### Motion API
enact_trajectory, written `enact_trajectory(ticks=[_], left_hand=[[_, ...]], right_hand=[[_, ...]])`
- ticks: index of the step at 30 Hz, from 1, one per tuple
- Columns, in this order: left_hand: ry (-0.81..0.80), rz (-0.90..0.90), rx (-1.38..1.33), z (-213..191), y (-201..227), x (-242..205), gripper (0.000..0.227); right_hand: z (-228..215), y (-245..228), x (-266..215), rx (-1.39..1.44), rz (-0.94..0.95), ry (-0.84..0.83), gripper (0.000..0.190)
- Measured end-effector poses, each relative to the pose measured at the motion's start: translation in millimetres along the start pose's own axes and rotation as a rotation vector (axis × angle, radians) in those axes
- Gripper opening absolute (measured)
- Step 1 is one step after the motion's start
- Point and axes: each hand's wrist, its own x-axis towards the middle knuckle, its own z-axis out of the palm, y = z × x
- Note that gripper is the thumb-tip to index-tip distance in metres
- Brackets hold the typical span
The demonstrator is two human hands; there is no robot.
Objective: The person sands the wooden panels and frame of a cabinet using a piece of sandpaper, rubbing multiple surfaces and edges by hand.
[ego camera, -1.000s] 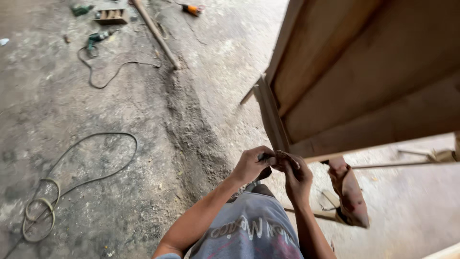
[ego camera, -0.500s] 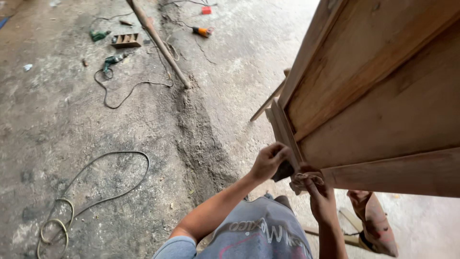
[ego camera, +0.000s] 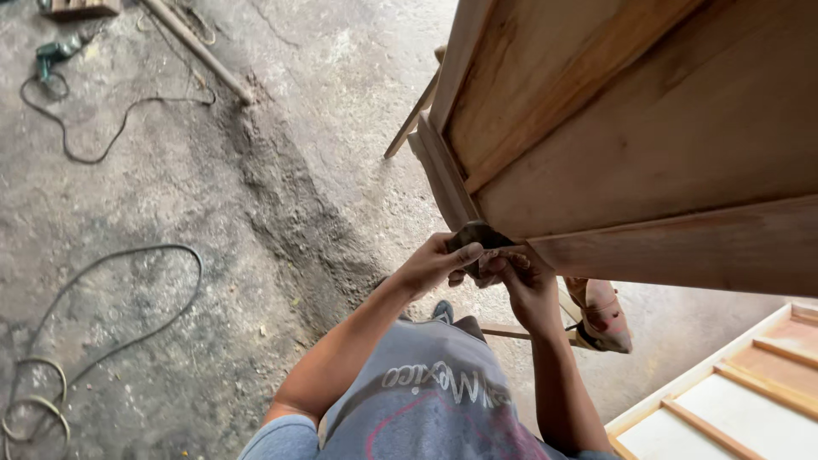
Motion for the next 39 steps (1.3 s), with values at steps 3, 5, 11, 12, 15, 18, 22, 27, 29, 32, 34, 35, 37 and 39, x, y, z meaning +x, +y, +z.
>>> enact_trajectory(ticks=[3, 5, 11, 12, 15, 18, 22, 27, 29, 32, 34, 35, 37, 39], left_hand=[[0.051, 0.063, 0.074, 18.0, -10.6, -8.0, 0.046], [0.062, 0.131, 0.025, 37.0, -6.0, -9.7, 0.05], [0.578, 0.93, 0.449, 63.9, 43.9, 52.0, 0.034], [0.574, 0.938, 0.453, 69.6, 48.0, 69.1, 0.034], [0.417, 1.183, 0.758, 85.8, 51.0, 123.6, 0.035], [0.399, 1.176, 0.857, 92.4, 25.8, 118.0, 0.035], [0.411, 1.212, 0.891, 88.7, 34.2, 137.4, 0.034], [0.432, 1.21, 0.89, 77.2, 66.3, 176.0, 0.033], [0.437, 1.214, 0.933, 83.2, 51.7, 153.1, 0.033], [0.444, 1.211, 0.966, 86.1, 45.8, 139.8, 0.033], [0.467, 1.212, 0.964, 74.9, 61.1, 166.3, 0.033], [0.473, 1.212, 0.958, 67.2, 74.9, 182.5, 0.033], [0.474, 1.196, 0.951, 71.0, 73.4, 185.4, 0.033], [0.482, 1.171, 0.963, 75.6, 64.6, 183.1, 0.033]], right_hand=[[-21.1, 5.7, -7.9, -0.016, 0.012, -0.096, 0.011], [-33.9, 12.6, -15.7, -0.067, 0.024, -0.133, 0.01], [-56.8, 10.8, -46.6, -0.153, -0.052, -0.037, 0.019], [-61.1, 6.9, -50.7, -0.2, -0.036, -0.053, 0.017], [-63.6, 5.4, -54.4, -0.233, -0.034, -0.028, 0.015], [-74.0, 6.0, -69.1, -0.272, -0.041, 0.03, 0.016], [-84.2, 7.9, -72.4, -0.172, -0.073, 0.098, 0.017], [-90.3, 8.3, -84.9, -0.295, -0.148, 0.123, 0.015], [-92.9, 9.3, -74.3, -0.336, -0.201, 0.122, 0.015], [-97.7, 6.2, -77.6, -0.27, -0.295, 0.171, 0.016], [-101.4, 3.5, -72.9, -0.31, -0.335, 0.21, 0.019], [-98.7, 3.0, -69.9, -0.31, -0.336, 0.212, 0.019], [-94.1, 0.2, -71.2, -0.263, -0.254, 0.229, 0.02], [-91.8, -2.1, -70.2, -0.285, -0.31, 0.196, 0.019]])
